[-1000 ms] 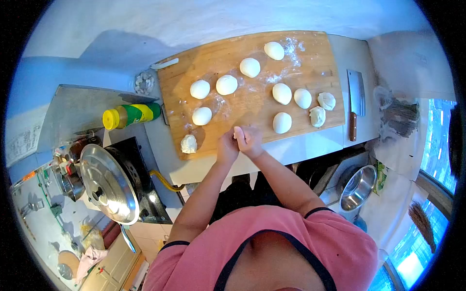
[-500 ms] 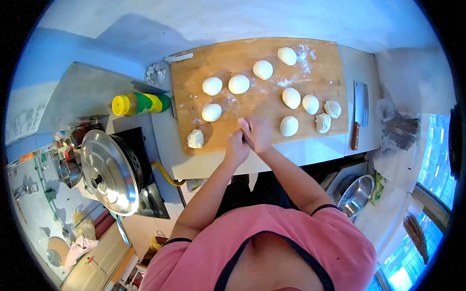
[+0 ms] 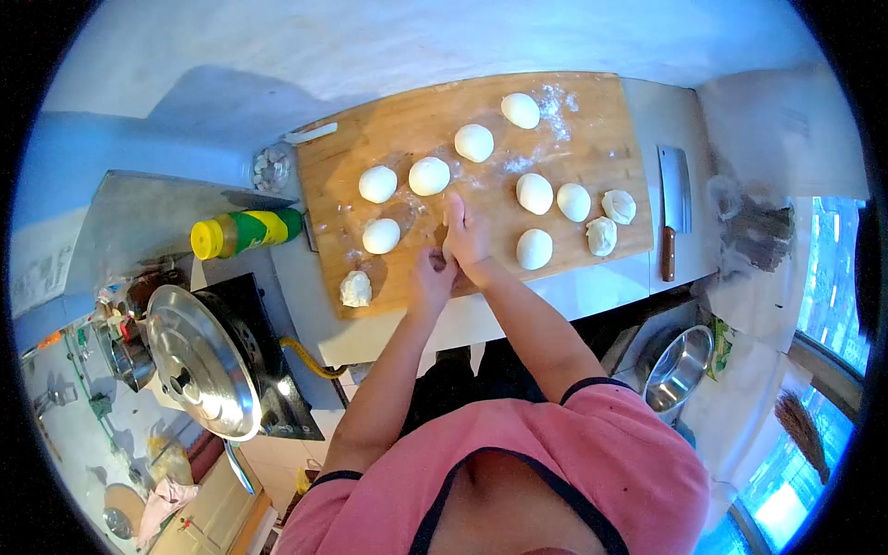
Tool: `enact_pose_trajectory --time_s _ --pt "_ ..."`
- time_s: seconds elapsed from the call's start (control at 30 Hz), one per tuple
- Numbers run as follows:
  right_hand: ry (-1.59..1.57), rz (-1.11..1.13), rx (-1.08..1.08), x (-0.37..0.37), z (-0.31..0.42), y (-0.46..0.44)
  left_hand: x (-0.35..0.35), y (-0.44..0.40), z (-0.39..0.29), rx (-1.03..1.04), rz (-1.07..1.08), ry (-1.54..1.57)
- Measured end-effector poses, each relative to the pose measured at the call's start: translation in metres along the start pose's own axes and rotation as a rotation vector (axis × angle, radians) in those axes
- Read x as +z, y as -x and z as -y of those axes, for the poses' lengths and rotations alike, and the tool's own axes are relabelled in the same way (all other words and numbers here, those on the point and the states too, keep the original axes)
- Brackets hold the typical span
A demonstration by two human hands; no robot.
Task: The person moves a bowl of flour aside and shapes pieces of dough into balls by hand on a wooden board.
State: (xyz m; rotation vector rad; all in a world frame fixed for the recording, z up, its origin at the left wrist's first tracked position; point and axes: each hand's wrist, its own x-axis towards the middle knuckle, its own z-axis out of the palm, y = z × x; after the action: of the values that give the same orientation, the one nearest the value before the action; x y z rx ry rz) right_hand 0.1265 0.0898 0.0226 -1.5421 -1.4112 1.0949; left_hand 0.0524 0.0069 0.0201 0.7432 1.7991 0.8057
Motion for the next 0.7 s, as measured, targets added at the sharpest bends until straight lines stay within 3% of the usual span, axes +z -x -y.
enact_pose_trajectory --time_s 0.03,0.1,0.23,0.3,0.33,0.4,0.43,0.5,0.53,0.63,0.7 --pt "-0.001 0.001 0.006 -0.005 0.005 0.006 -0.002 -0.002 0.002 -0.005 0.001 -0.004" --pt "-0.305 0.134 0.210 -0.020 0.019 0.014 -0.005 -0.013 -0.003 0.163 -0.021 -0.226" --pt "-0.205 0.117 0.290 -0.034 0.029 0.029 -0.005 0.013 -0.010 0.252 0.018 -0.074" --pt "0.245 -0.180 -0.393 -0.022 0.018 0.015 -0.003 0.014 -0.012 0.243 0.011 -0.231" --pt "0.239 -0.168 -0.398 -0.021 0.017 0.019 -0.005 0.014 -0.010 0.239 -0.002 -0.230" --pt "0.542 0.013 -0.630 -0.023 0.015 0.034 -0.015 0.020 -0.002 0.273 0.050 -0.177" --pt "0.530 0.025 -0.632 -0.021 0.006 0.035 -0.017 0.021 0.006 0.264 0.038 -0.181" --pt "0.469 0.169 -0.416 -0.017 -0.015 0.029 -0.016 0.018 0.021 0.173 0.071 0.208" --pt "0.461 0.180 -0.422 -0.014 -0.015 0.018 -0.015 0.018 0.004 0.170 0.057 0.208" --pt "0.184 0.139 -0.263 -0.015 -0.009 -0.002 -0.004 0.011 -0.015 0.101 0.011 -0.038" --pt "0.205 0.244 -0.434 -0.033 0.001 0.014 0.007 -0.012 0.013 0.269 0.050 -0.217"
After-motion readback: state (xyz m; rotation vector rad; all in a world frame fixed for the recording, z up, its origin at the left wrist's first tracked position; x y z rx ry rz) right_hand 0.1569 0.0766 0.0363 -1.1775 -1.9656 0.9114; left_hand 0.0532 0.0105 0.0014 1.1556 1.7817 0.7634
